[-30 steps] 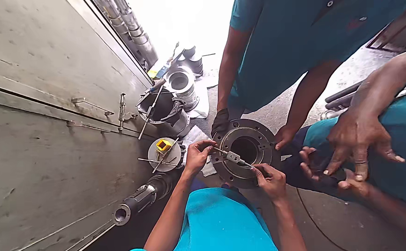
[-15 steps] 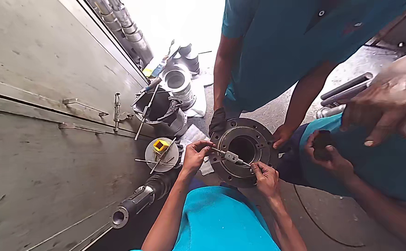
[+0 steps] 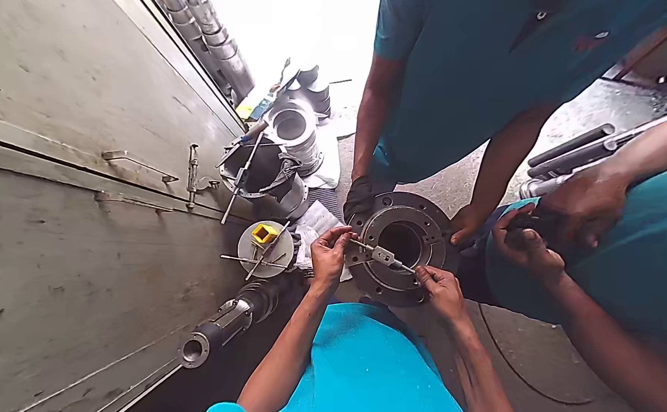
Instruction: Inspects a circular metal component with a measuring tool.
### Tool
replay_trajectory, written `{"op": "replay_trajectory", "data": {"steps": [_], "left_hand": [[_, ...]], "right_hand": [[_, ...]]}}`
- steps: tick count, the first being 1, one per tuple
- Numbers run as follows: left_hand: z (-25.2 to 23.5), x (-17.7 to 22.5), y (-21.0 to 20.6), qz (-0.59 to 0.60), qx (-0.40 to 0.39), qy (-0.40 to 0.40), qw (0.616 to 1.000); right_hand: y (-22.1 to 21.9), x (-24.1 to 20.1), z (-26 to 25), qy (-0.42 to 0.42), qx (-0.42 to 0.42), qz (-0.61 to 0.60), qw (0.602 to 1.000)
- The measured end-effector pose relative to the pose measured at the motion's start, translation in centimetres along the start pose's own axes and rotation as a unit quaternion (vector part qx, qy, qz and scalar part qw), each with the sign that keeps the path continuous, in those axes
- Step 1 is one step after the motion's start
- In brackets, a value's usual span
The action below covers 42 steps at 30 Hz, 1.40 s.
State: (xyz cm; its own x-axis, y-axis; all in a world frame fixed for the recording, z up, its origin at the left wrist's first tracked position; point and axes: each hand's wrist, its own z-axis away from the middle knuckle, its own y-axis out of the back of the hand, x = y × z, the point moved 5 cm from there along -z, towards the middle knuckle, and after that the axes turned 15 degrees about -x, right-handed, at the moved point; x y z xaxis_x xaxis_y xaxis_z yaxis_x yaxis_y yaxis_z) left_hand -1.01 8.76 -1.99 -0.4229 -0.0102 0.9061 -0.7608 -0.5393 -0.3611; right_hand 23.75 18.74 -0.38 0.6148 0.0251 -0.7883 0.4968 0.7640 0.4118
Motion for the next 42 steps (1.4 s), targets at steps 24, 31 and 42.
{"op": "replay_trajectory", "data": {"steps": [24, 31, 42], "left_hand": [[-0.2, 1.9, 0.4, -0.19, -0.083, 0.063, 0.976], [-3.8, 4.7, -2.8, -0.191, -0.168, 0.178, 0.951], [-7.1, 2.1, -13.8, -0.454, -0.541, 0.109, 0.699]], "right_hand": [[2.6, -4.1, -2.1, 0.019, -0.281, 0.197, 0.939], [-2.5, -1.8, 0.8, -0.009, -0.337, -0.202, 0.919], [-16.0, -8.6, -1.3, -0.042, -0.121, -0.435, 0.891]]}}
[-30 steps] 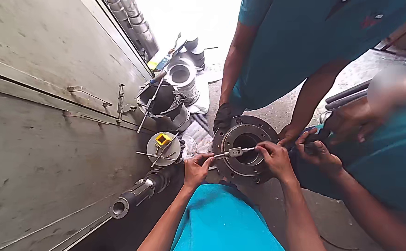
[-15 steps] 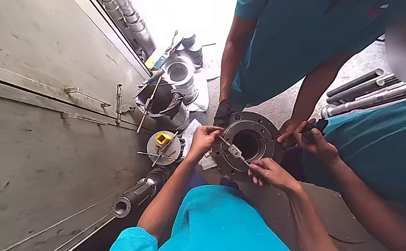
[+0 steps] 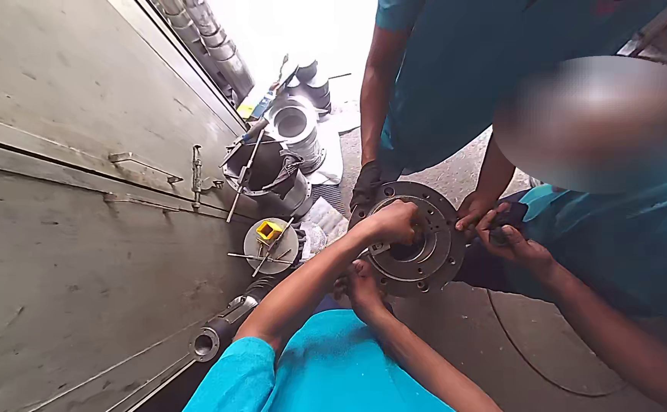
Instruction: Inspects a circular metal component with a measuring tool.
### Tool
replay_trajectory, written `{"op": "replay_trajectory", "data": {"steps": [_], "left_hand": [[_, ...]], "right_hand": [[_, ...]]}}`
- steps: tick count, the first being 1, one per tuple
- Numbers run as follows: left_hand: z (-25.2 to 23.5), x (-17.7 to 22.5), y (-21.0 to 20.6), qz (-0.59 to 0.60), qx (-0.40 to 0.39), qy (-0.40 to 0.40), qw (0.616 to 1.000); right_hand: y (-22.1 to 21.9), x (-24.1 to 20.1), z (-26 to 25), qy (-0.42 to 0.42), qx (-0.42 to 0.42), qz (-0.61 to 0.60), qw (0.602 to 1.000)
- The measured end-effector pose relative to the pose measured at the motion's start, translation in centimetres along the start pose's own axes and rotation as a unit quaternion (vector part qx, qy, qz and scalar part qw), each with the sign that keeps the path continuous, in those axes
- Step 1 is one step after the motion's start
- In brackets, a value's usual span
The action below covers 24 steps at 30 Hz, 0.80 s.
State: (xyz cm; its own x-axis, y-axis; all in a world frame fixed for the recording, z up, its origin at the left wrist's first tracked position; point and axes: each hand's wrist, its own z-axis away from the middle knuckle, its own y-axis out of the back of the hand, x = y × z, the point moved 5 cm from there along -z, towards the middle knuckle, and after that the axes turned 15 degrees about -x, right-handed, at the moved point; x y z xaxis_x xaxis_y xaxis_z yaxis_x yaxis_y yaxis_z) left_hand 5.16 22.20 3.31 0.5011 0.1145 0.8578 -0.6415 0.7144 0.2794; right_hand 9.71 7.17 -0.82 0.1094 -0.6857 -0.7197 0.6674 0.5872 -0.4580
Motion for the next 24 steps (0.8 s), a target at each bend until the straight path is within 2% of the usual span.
{"op": "replay_trajectory", "data": {"steps": [2, 3, 5, 7, 9, 11, 14, 17, 20, 24], "left_hand": [[2.7, 0.0, 0.0, -0.04, 0.089, -0.029, 0.995], [4.6, -0.6, -0.3, -0.029, 0.157, -0.04, 0.986], [9.2, -3.3, -1.6, 0.011, 0.275, -0.035, 0.961], [13.5, -6.3, -4.5, 0.041, 0.335, 0.008, 0.941], [16.3, -7.7, -8.0, 0.043, 0.349, 0.053, 0.935], [17.0, -7.4, -11.6, 0.038, 0.377, 0.067, 0.923], [15.4, -5.0, -14.8, 0.009, 0.443, 0.078, 0.893], [14.6, -3.9, -15.6, -0.051, 0.464, 0.09, 0.88], [15.8, -5.5, -14.3, -0.104, 0.492, 0.118, 0.856], [16.2, -8.6, -7.8, -0.166, 0.476, 0.121, 0.855]], "right_hand": [[1.8, -1.5, 1.6, -0.042, -0.118, 0.128, 0.984], [3.4, -2.7, 2.4, -0.029, -0.154, 0.223, 0.962], [7.1, -5.9, 3.5, 0.11, -0.097, 0.387, 0.91], [11.3, -9.1, 4.0, 0.252, 0.024, 0.496, 0.831], [14.5, -11.6, 2.8, 0.296, 0.073, 0.594, 0.744], [15.7, -13.0, 0.3, 0.283, 0.034, 0.652, 0.703], [14.7, -14.2, -3.1, 0.293, -0.056, 0.668, 0.682], [13.8, -15.3, -4.6, 0.265, -0.129, 0.702, 0.648], [13.5, -15.1, -2.2, 0.203, -0.099, 0.743, 0.63], [13.3, -10.9, 2.9, 0.111, 0.019, 0.735, 0.668]]}}
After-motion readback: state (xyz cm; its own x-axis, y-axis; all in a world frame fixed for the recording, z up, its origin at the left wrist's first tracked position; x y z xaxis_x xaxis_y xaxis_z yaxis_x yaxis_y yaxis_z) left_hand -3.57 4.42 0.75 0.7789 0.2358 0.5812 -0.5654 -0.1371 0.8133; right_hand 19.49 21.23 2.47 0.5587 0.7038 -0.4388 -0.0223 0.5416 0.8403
